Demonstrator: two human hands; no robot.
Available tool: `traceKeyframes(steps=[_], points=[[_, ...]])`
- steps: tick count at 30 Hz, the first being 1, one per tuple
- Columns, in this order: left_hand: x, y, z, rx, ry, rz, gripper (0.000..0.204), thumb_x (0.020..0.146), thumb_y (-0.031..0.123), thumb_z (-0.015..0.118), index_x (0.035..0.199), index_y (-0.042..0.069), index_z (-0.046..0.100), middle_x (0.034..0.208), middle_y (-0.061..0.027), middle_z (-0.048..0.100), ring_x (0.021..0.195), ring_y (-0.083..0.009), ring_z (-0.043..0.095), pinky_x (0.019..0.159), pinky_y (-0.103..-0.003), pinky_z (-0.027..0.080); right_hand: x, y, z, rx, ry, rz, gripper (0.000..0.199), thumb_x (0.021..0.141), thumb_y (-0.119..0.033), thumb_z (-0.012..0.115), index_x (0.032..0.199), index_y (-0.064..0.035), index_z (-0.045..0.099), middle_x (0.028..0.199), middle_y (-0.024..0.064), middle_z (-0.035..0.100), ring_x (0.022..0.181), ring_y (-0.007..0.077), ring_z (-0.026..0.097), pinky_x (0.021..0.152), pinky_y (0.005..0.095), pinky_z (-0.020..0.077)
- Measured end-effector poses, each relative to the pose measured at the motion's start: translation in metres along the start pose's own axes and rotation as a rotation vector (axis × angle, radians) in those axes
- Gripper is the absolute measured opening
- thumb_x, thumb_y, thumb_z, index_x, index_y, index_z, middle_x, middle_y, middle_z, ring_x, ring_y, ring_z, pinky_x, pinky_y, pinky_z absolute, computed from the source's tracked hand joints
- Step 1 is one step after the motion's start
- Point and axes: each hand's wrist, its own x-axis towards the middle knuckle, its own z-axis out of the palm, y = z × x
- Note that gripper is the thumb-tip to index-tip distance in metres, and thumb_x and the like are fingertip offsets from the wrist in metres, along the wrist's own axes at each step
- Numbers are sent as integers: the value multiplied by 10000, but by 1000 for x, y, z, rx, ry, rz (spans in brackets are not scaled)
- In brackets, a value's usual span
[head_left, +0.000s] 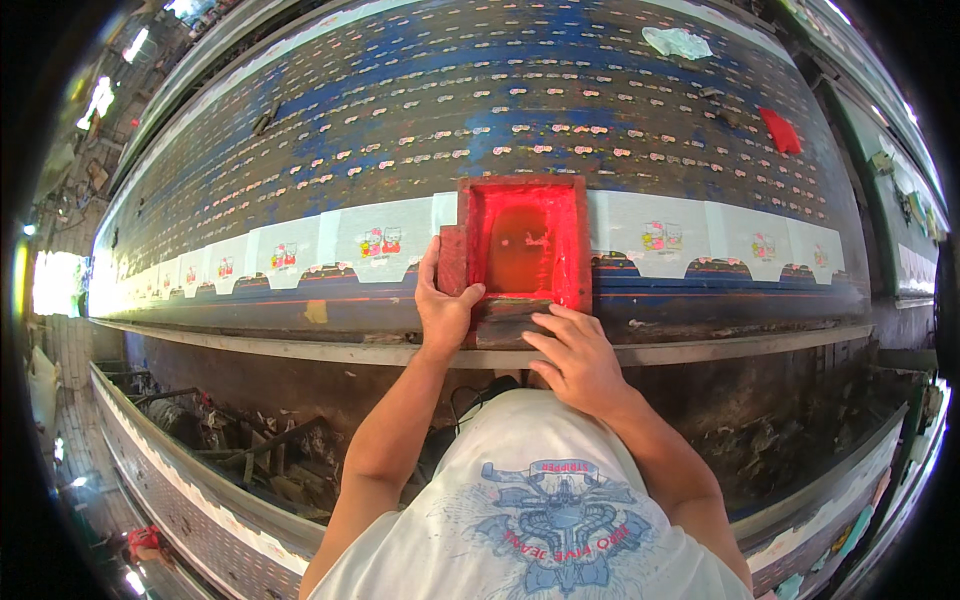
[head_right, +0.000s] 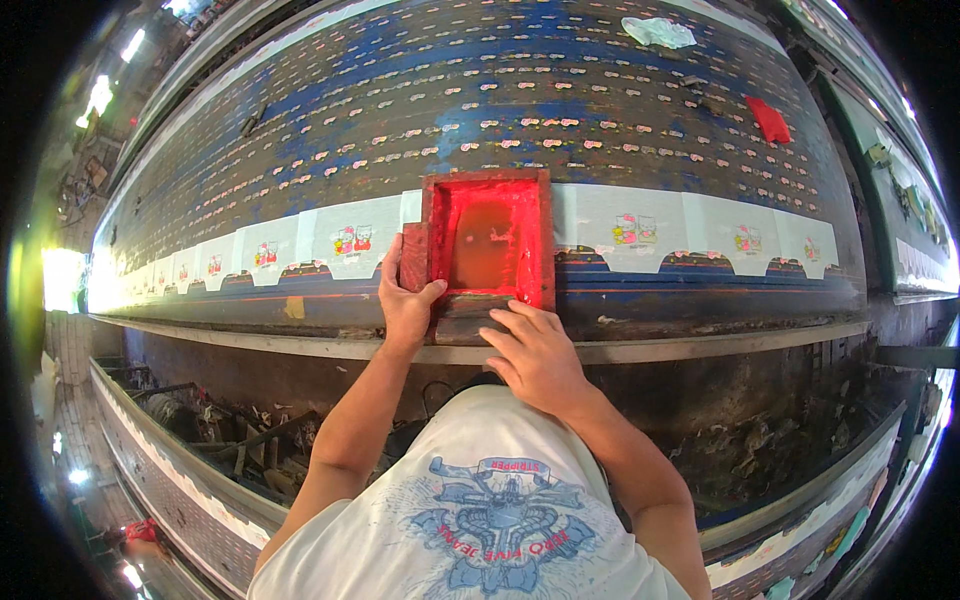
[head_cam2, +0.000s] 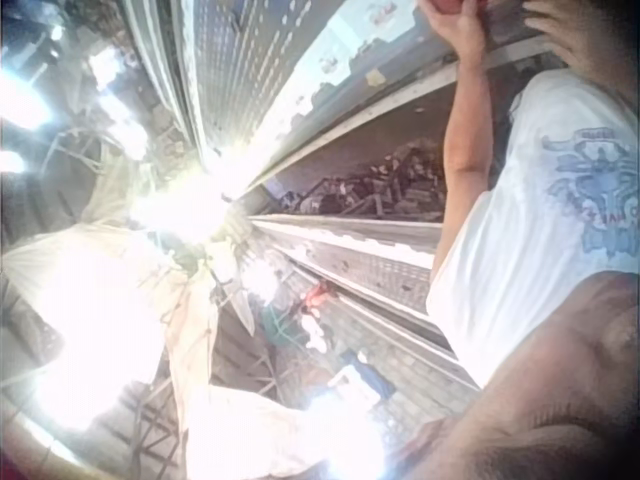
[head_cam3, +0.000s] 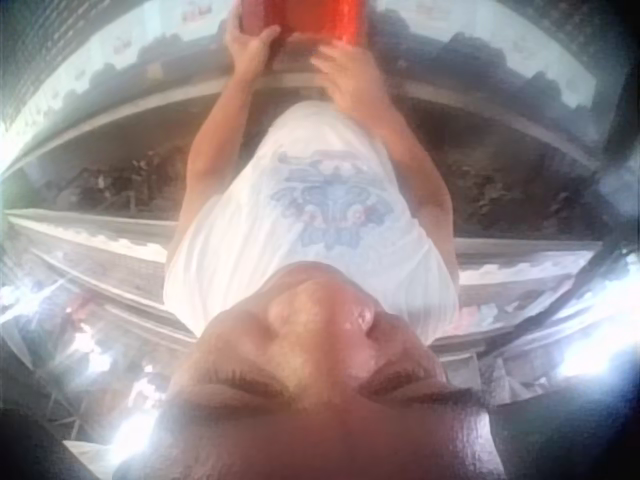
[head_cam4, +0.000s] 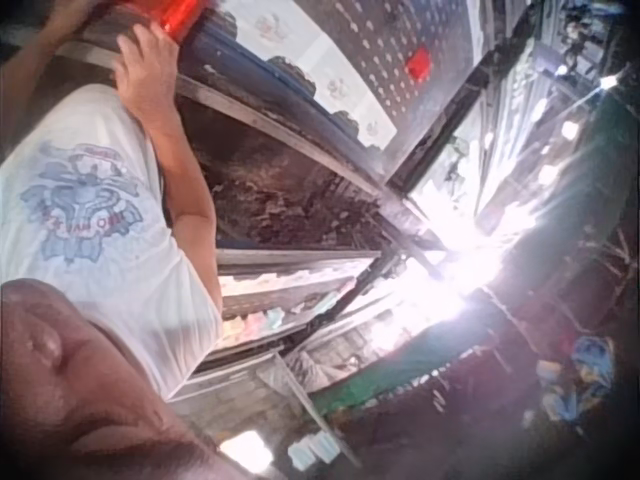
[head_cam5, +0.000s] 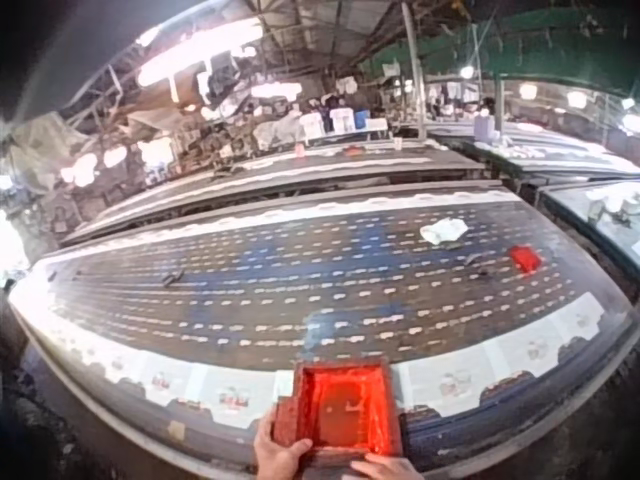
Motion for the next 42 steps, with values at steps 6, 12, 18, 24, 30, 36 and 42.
traceKeyframes(steps=[6,12,18,24,30,36,42], points=[[1,-4,-5,79,-10,51,1029,806,-127,861,1724,-66,402,1643,-194,574,1496,-266,595,1280,-409,480,30,-2,20,-264,-140,-131,513,933,-217,789,1415,-50,731,1387,131,711,1316,336,642,1100,480,520],[1,-12,-5,17,-33,69,988,849,-85,872,1723,-66,410,1664,-199,568,1516,-269,582,1303,-408,448,69,12,-9,-238,-279,-138,407,919,-90,698,1321,-44,744,1168,126,784,1112,324,722,982,466,554],[4,-24,-4,-197,-33,55,725,1069,24,745,1721,-65,440,1674,-203,582,1513,-242,581,1284,-384,454,133,52,-18,-180,-314,-19,400,942,20,674,1334,-38,734,1242,179,791,1215,406,715,1082,529,543],[3,-27,-4,-266,-43,45,657,1123,29,682,1727,-58,440,1673,-194,589,1502,-232,588,1275,-381,462,172,88,-1,-229,-104,48,504,876,71,650,1350,-62,755,1280,158,790,1220,393,707,1105,529,530],[0,-34,-5,-248,-33,65,655,1126,50,691,1723,-62,445,1700,-208,568,1536,-256,564,1298,-398,438,132,61,21,-326,-78,37,542,859,57,683,1371,-86,785,1278,101,783,1219,361,692,1083,499,526],[2,-37,-5,-113,-29,117,648,1134,61,686,1721,-69,443,1709,-232,557,1540,-275,559,1304,-413,426,80,13,30,-342,-90,49,542,849,45,714,1369,-85,794,1309,97,754,1211,323,690,1050,478,526],[4,-36,-5,-118,-31,118,664,1137,86,700,1724,-75,433,1675,-225,583,1498,-262,588,1269,-399,463,48,-18,32,-290,-107,44,558,865,53,678,1394,-88,781,1351,102,747,1264,338,681,1064,482,523]])
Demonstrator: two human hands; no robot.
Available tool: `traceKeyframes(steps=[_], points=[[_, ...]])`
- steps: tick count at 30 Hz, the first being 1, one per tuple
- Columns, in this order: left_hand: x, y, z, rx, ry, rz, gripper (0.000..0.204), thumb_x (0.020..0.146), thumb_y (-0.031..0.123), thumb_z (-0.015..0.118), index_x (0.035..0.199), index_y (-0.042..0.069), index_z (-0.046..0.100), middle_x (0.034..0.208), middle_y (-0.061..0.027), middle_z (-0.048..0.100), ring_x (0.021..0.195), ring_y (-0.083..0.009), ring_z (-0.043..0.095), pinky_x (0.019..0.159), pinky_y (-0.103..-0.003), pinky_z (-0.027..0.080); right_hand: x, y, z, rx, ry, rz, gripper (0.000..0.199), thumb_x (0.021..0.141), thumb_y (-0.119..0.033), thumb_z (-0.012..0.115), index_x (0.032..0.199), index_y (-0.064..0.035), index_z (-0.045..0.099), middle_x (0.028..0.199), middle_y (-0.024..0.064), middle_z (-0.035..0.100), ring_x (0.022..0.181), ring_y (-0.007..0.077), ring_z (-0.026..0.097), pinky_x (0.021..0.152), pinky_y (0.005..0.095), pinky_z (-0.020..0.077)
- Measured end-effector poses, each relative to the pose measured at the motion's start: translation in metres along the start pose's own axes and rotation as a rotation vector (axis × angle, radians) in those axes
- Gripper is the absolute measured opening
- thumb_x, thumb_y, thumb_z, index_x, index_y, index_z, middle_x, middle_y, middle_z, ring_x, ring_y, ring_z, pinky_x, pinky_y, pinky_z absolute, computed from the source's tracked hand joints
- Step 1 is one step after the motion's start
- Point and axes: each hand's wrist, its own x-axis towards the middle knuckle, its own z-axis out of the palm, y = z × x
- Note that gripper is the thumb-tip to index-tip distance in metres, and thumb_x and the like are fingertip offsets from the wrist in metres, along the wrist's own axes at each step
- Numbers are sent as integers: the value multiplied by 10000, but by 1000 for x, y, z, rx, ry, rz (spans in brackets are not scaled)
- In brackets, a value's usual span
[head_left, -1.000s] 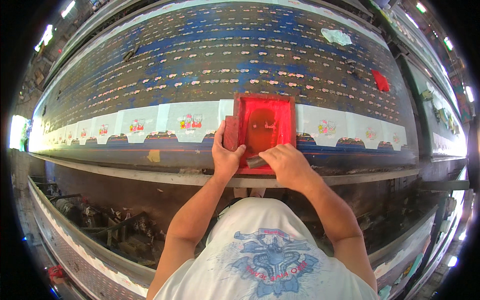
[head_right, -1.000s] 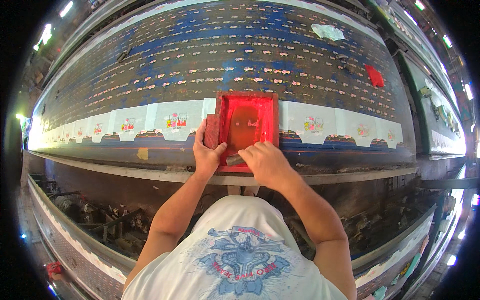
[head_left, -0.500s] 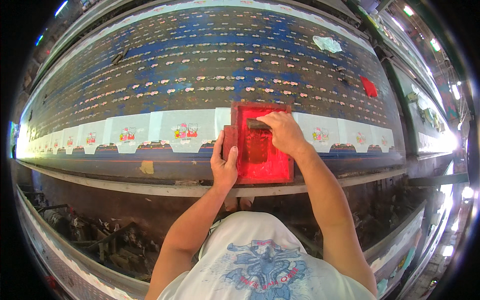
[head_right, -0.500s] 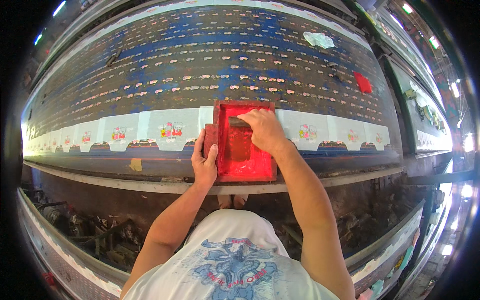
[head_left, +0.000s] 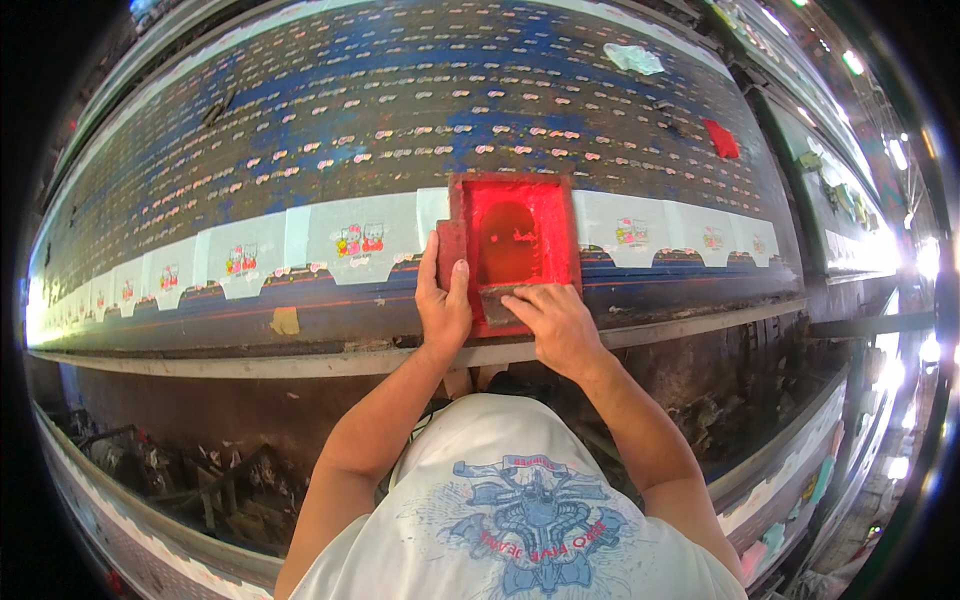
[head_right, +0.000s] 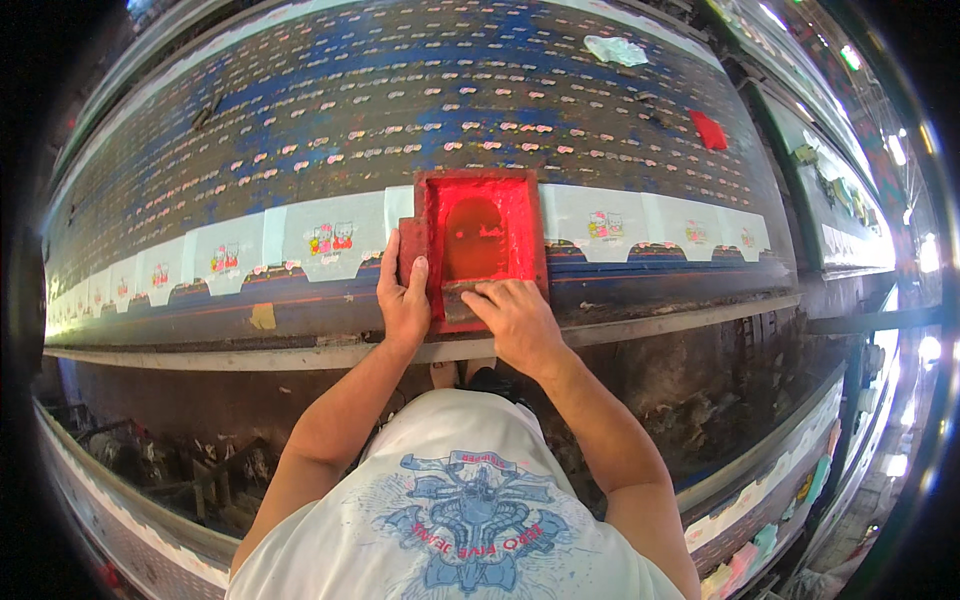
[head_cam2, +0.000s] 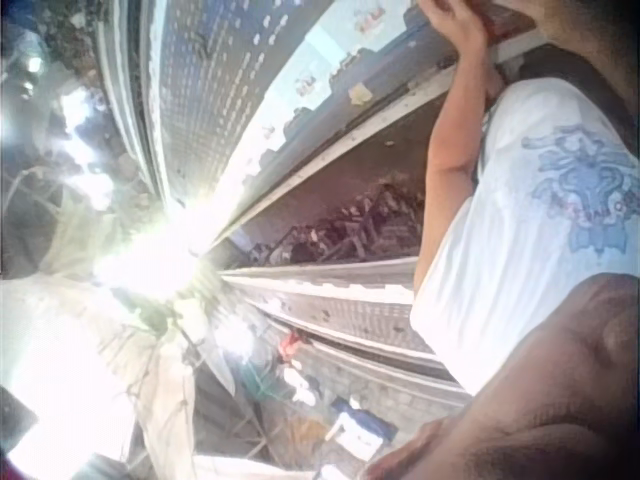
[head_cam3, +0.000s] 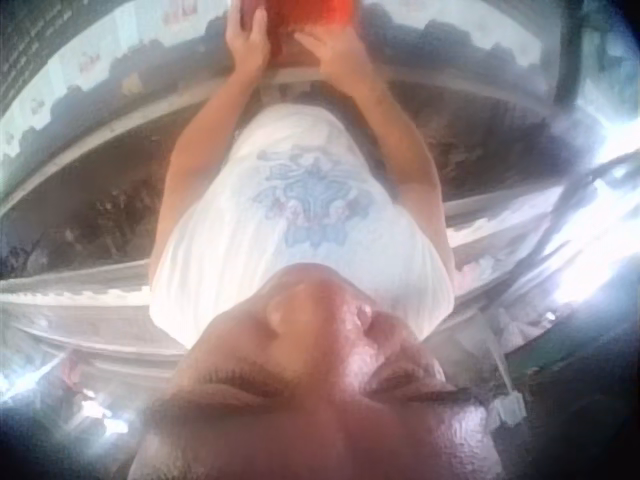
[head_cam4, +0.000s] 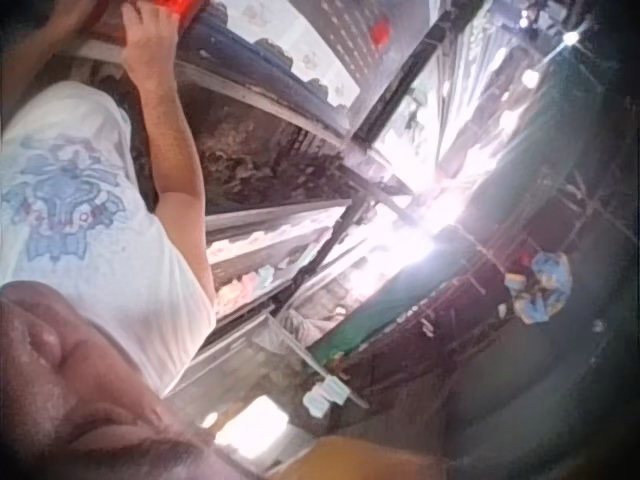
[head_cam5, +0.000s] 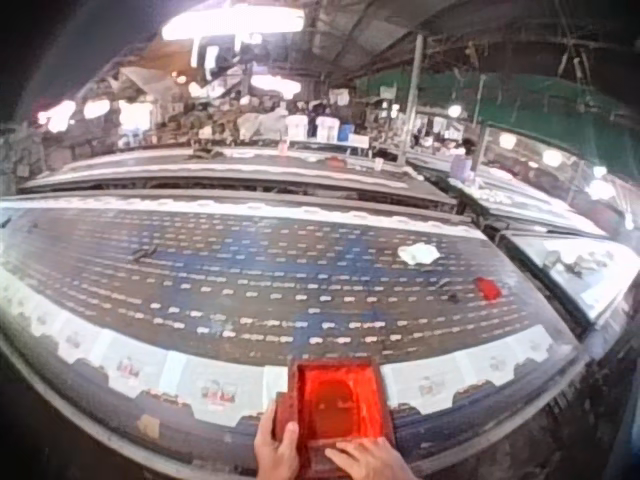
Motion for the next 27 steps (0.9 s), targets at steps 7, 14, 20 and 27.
traceKeyframes(steps=[7,14,20,27], points=[[1,14,3,261,-1,75,915,947,88,885,1724,-53,423,1699,-255,564,1550,-337,578,1287,-439,466,-16,-9,-16,125,-120,49,492,925,-116,840,1411,-89,764,1488,122,679,1379,346,623,1141,508,506],[3,33,8,308,11,18,989,838,-68,860,1729,-23,434,1671,-223,589,1533,-315,592,1306,-418,452,-52,20,-6,202,263,251,503,938,-135,878,1424,-84,758,1567,161,657,1515,409,554,1263,523,445],[-19,62,53,325,18,132,965,834,-94,825,1721,-19,452,1662,-224,598,1525,-310,602,1291,-417,469,-96,57,-15,625,380,460,401,974,-103,840,1369,-55,789,1495,163,730,1457,384,631,1269,503,447],[-42,30,161,273,-29,181,986,826,-81,837,1727,-14,444,1671,-233,586,1550,-342,580,1308,-431,443,-162,143,-49,616,464,465,406,993,-112,811,1389,-25,782,1510,168,740,1521,350,600,1303,494,417]])
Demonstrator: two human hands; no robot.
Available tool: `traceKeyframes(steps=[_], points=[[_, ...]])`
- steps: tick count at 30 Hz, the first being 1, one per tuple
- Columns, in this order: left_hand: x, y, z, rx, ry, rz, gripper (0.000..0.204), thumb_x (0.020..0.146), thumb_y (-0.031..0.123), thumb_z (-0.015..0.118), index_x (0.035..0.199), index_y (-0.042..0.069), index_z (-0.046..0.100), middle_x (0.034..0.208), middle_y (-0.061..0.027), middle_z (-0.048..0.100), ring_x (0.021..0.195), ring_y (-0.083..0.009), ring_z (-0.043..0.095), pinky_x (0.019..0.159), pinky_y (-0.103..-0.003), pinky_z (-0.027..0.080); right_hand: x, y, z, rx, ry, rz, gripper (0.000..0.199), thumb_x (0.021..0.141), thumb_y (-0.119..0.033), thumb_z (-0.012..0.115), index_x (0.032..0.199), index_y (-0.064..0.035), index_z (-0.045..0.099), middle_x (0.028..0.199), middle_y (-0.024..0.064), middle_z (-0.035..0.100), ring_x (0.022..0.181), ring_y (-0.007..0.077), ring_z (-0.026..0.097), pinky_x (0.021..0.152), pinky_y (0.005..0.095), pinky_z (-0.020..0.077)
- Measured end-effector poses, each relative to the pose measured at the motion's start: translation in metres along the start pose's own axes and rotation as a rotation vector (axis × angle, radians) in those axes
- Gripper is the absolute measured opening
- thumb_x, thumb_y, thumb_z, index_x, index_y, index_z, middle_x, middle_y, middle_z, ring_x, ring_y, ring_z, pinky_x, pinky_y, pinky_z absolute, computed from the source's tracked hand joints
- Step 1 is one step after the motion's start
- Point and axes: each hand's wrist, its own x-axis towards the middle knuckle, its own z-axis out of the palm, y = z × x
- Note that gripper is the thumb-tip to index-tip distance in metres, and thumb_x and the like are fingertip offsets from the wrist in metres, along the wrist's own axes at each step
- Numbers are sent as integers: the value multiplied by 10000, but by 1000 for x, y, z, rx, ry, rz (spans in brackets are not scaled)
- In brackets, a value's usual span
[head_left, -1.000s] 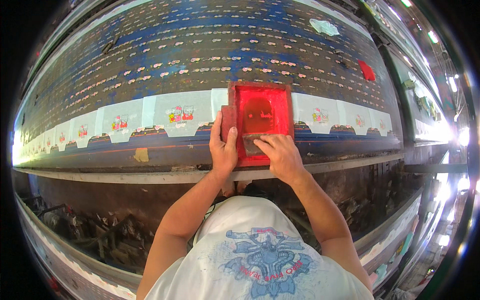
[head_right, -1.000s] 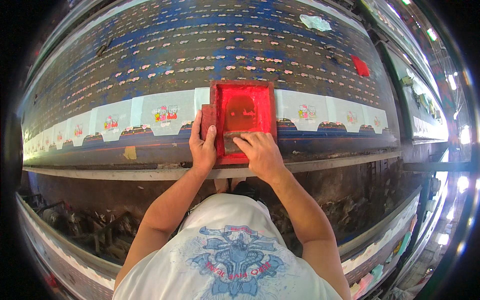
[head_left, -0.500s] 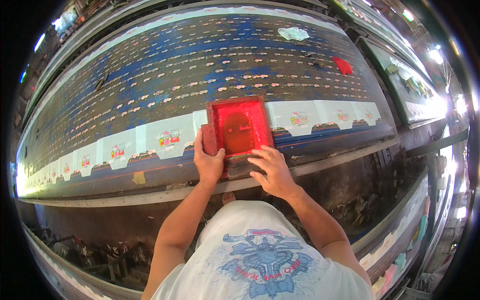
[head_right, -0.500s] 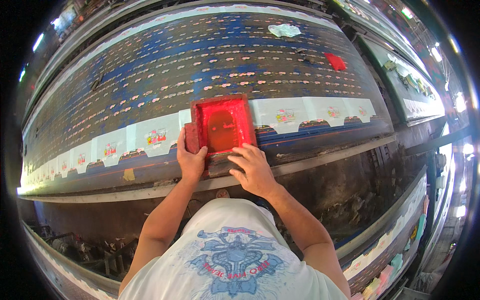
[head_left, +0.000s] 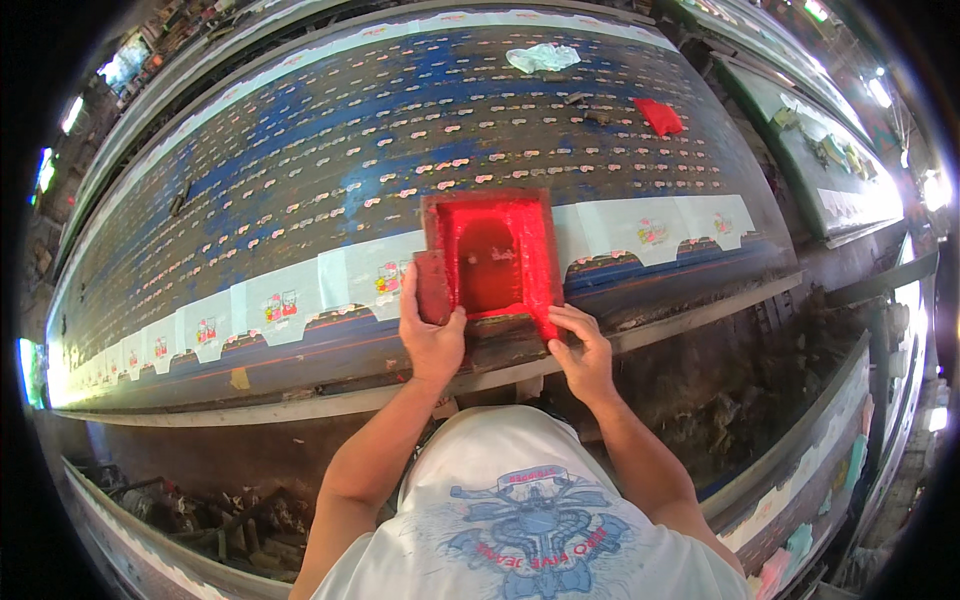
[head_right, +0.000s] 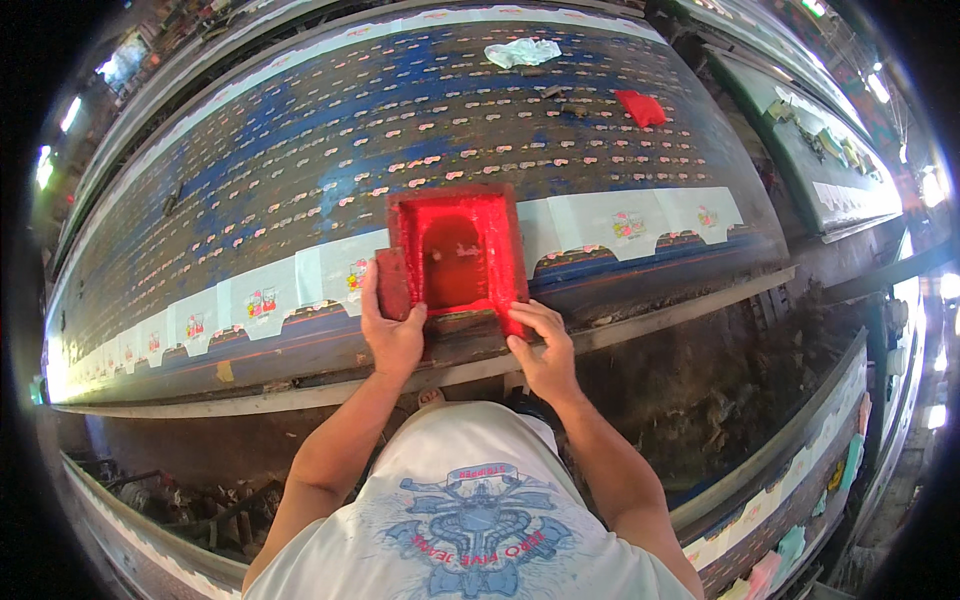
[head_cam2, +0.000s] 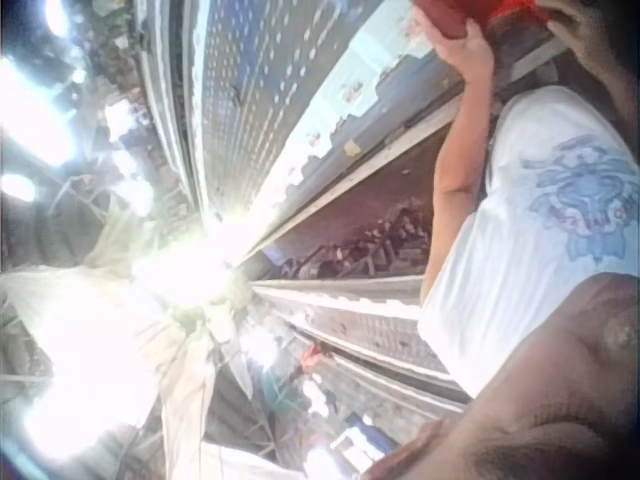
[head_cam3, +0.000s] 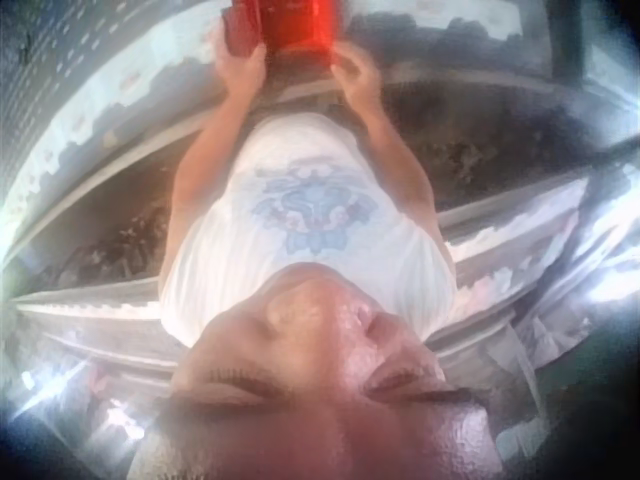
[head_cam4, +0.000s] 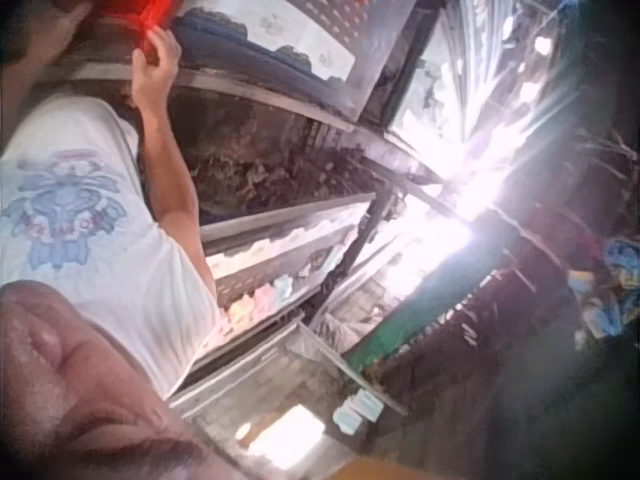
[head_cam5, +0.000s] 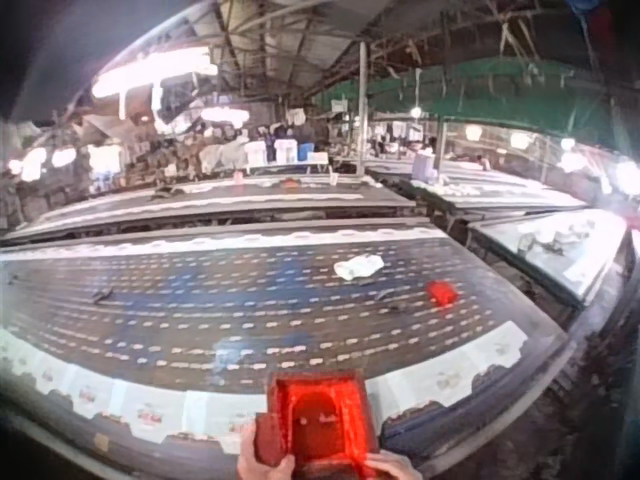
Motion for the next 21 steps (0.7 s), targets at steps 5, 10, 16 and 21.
traceKeyframes(steps=[5,10,16,21], points=[[-16,7,69,-11,26,-103,1010,810,-84,843,1731,-28,432,1665,-229,581,1534,-319,583,1298,-426,450,8,35,-64,22,-5,-13,436,948,-69,821,1382,-54,788,1494,148,750,1519,381,598,1301,523,423],[-18,11,86,-68,33,-180,1036,781,-89,864,1723,-54,434,1650,-214,587,1522,-302,586,1293,-420,456,9,56,-98,130,-97,-58,417,957,-65,807,1371,-34,779,1501,156,745,1544,382,584,1310,529,420],[-16,18,83,-13,26,-250,1057,766,-88,880,1725,-58,435,1665,-199,581,1511,-280,592,1291,-408,456,18,52,-123,103,-181,-114,344,981,-46,788,1319,18,773,1490,190,746,1508,379,620,1287,522,449],[-18,22,89,-135,45,-304,1044,779,-99,864,1728,-57,433,1670,-197,577,1511,-270,591,1287,-400,458,32,55,-137,109,-119,-154,316,980,-28,782,1295,-3,792,1428,181,776,1427,377,681,1223,504,510]])
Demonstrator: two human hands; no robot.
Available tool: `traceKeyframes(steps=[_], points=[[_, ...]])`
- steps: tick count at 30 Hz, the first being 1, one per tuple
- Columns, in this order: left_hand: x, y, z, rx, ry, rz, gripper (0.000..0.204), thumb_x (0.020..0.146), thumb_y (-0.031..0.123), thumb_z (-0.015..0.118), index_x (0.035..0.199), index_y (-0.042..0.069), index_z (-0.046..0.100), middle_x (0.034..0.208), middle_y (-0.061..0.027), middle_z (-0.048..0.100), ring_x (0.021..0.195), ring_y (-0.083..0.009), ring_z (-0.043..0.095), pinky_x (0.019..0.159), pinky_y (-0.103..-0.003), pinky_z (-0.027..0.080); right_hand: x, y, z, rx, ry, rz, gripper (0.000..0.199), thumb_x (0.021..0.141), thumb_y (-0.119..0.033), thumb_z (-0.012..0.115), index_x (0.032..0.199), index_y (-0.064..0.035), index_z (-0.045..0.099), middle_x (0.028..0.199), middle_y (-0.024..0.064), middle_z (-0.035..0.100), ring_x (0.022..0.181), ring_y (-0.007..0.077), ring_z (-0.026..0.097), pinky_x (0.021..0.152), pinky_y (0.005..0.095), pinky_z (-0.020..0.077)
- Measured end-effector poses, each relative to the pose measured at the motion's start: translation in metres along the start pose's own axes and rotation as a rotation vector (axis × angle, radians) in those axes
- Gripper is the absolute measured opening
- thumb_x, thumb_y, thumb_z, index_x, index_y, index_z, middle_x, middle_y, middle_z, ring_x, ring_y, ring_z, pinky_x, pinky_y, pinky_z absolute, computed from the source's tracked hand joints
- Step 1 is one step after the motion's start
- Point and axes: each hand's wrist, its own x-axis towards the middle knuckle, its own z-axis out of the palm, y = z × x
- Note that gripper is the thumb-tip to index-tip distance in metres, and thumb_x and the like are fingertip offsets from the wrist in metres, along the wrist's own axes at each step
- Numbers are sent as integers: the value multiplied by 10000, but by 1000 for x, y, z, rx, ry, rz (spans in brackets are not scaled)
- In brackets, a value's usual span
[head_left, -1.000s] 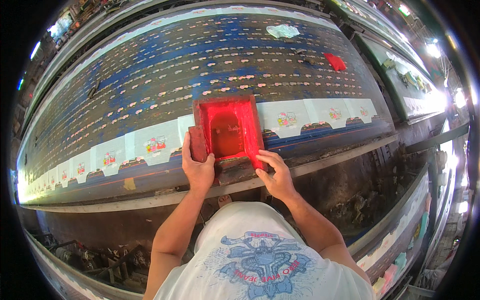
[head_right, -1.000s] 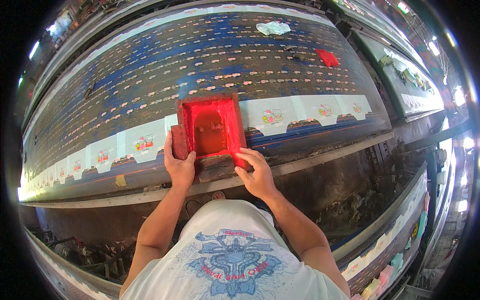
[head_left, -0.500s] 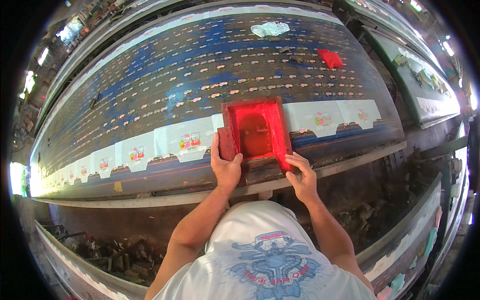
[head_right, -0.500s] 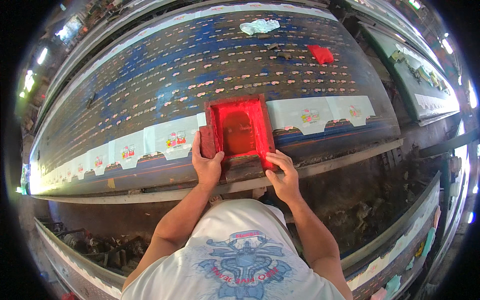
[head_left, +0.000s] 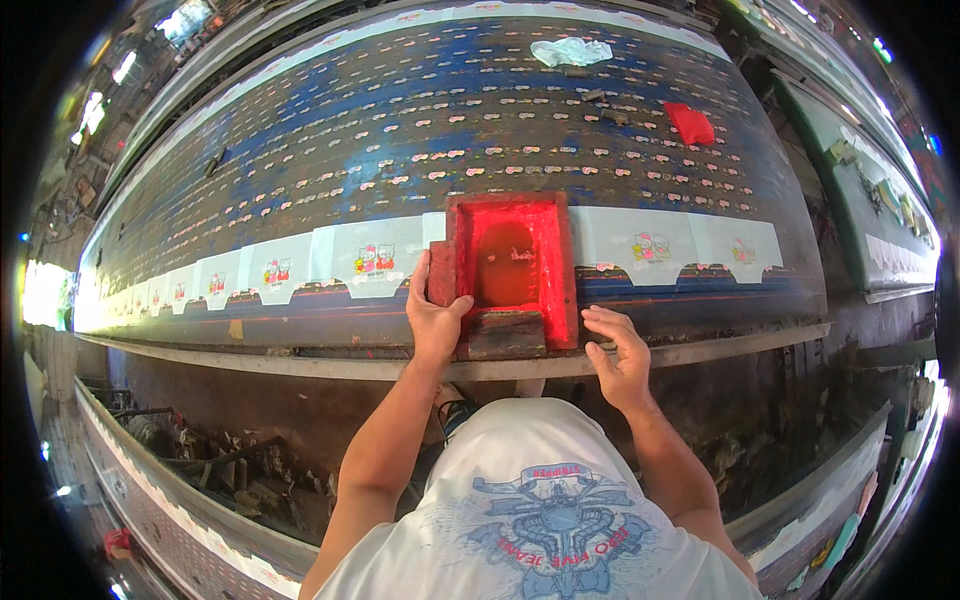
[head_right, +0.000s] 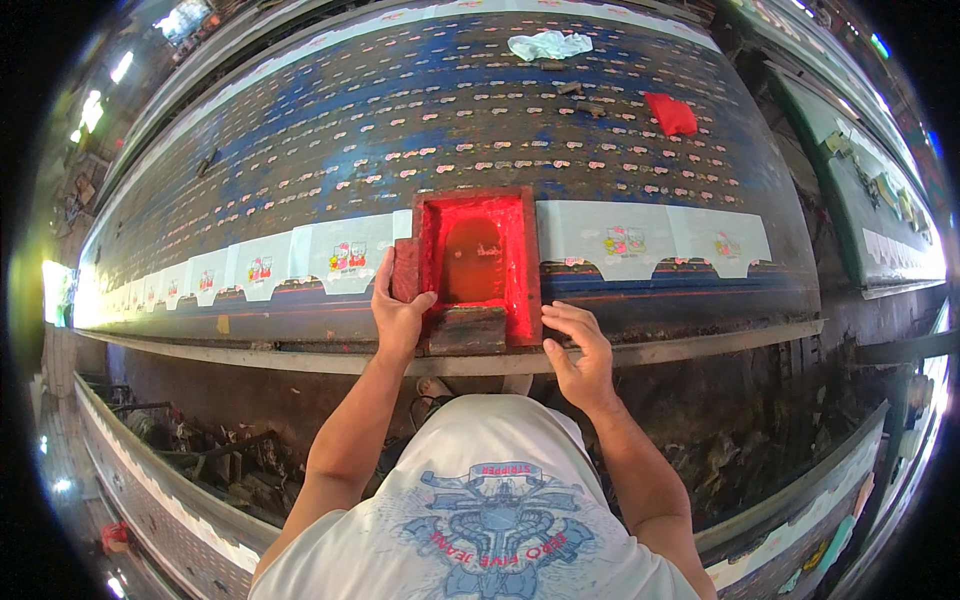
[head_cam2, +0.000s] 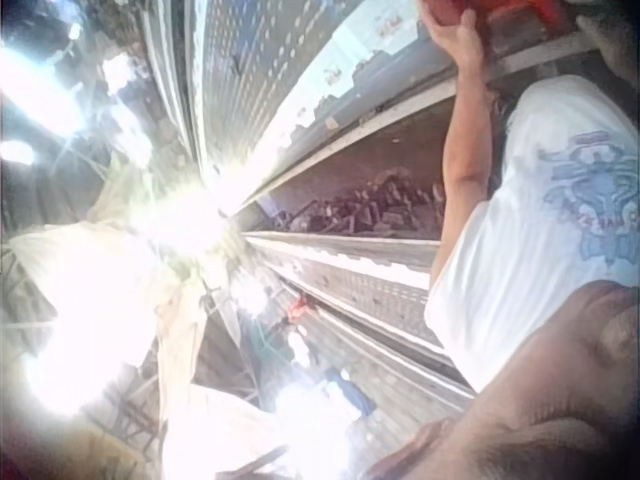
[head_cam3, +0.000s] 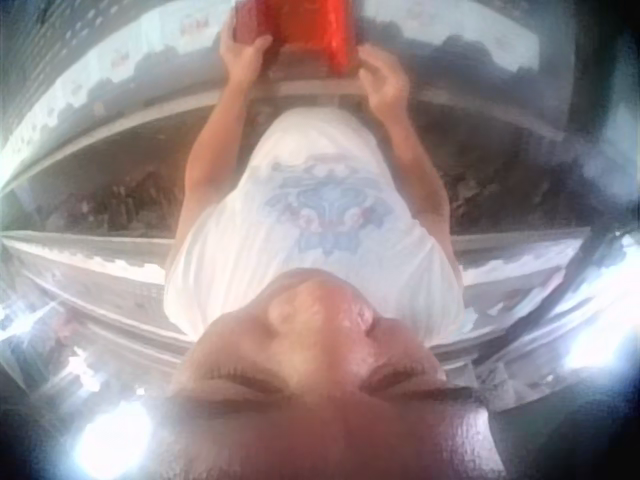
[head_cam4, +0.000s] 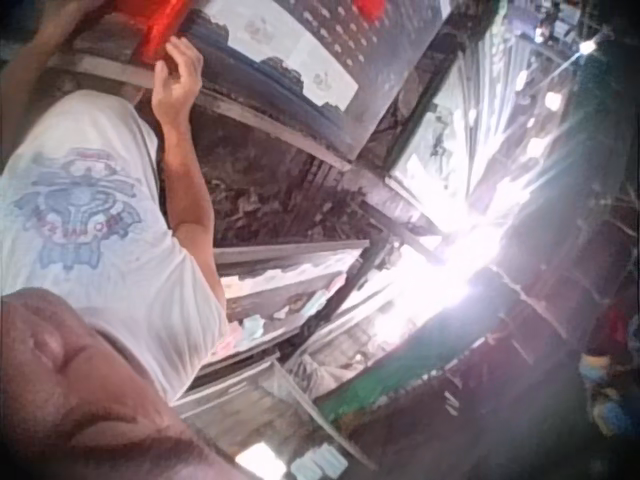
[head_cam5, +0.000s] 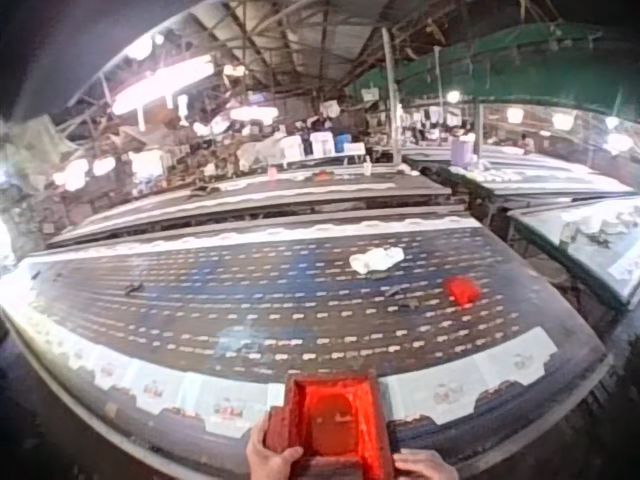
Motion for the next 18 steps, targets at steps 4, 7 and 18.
traceKeyframes(steps=[4,7,18], points=[[0,-2,3,5,-13,16,1064,783,-128,844,1749,-31,408,1640,-173,591,1448,-250,632,1235,-387,516,12,-2,-5,12,20,-24,279,997,-10,763,1274,-2,796,1395,177,790,1364,359,719,1194,479,533],[0,0,4,13,-8,-5,1067,782,-125,850,1749,-32,408,1638,-176,593,1441,-246,637,1235,-389,517,17,-11,-2,-22,-28,-91,263,992,17,761,1252,-5,797,1365,176,794,1326,363,734,1159,470,558],[-1,6,4,79,-14,21,1037,785,-100,854,1730,-54,430,1668,-203,578,1514,-275,591,1282,-403,468,30,-28,47,-312,-402,-335,498,886,-140,897,1361,-78,760,1501,143,679,1428,376,623,1193,535,498]])
